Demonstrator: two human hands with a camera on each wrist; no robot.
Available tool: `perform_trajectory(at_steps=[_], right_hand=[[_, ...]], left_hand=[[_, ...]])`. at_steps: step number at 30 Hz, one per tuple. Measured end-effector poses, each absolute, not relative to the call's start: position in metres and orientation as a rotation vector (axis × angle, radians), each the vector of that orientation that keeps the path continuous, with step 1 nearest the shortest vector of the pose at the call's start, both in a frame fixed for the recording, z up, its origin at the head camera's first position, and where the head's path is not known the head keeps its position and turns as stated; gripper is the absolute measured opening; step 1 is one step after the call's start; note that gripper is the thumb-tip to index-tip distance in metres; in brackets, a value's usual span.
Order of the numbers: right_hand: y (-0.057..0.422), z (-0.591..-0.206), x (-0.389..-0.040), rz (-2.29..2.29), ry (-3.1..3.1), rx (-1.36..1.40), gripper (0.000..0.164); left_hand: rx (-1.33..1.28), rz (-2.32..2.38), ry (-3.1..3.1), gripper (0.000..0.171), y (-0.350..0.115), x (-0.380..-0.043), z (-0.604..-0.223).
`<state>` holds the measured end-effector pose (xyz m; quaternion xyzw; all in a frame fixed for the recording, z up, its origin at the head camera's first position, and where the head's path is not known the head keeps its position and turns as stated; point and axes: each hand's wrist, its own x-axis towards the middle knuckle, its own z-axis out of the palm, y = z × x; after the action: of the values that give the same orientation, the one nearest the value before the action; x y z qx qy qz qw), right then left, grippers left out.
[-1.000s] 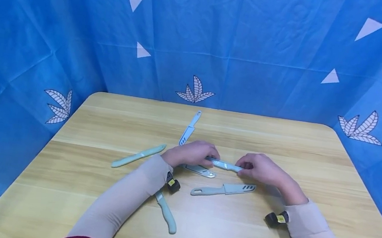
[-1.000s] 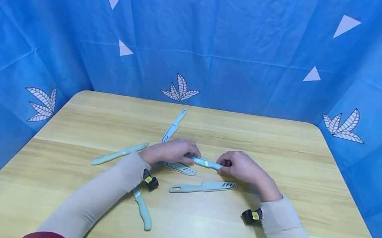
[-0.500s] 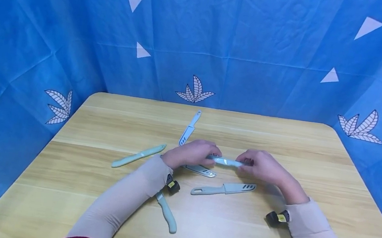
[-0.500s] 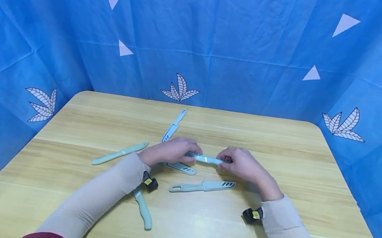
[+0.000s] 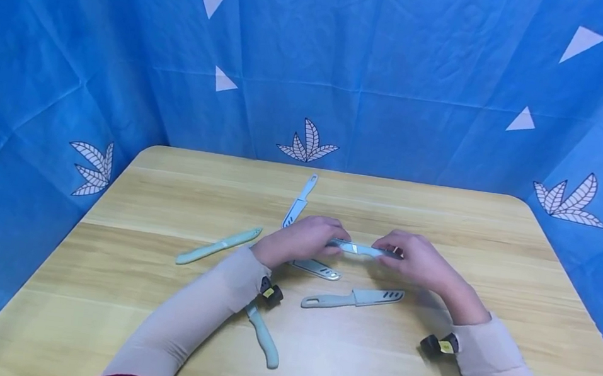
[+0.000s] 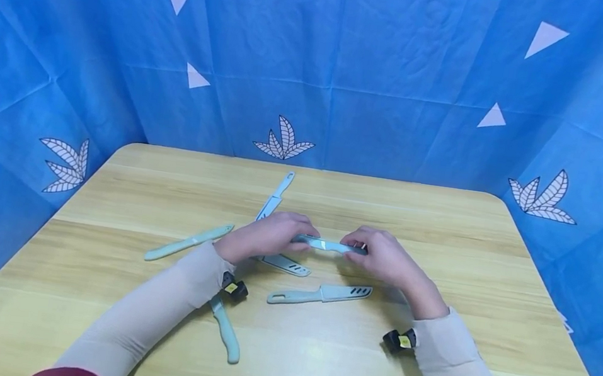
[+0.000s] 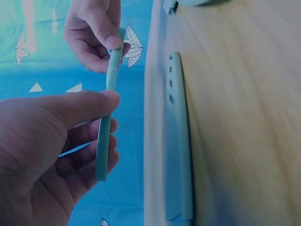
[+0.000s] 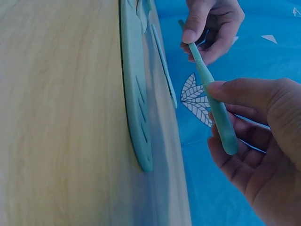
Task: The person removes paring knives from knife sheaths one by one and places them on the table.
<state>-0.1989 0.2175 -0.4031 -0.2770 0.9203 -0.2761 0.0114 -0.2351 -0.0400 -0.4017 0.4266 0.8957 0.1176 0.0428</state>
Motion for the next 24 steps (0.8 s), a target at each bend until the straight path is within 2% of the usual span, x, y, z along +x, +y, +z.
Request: perform_trajectory(at_steps=[13,24], right_hand=[[0.217,-0.398,-0.196,-0.99,2.812,-0.828,0.015],[0.226,-0.39,-0.197,-1.22,2.57,-0.739,0.019]], left_hand=[[1.315,0.485,2.755,0.032,-0.043,-0.228,-0.391],[1.326,0.692,2.734,0.028,-0.045,-0.227,-0.384]])
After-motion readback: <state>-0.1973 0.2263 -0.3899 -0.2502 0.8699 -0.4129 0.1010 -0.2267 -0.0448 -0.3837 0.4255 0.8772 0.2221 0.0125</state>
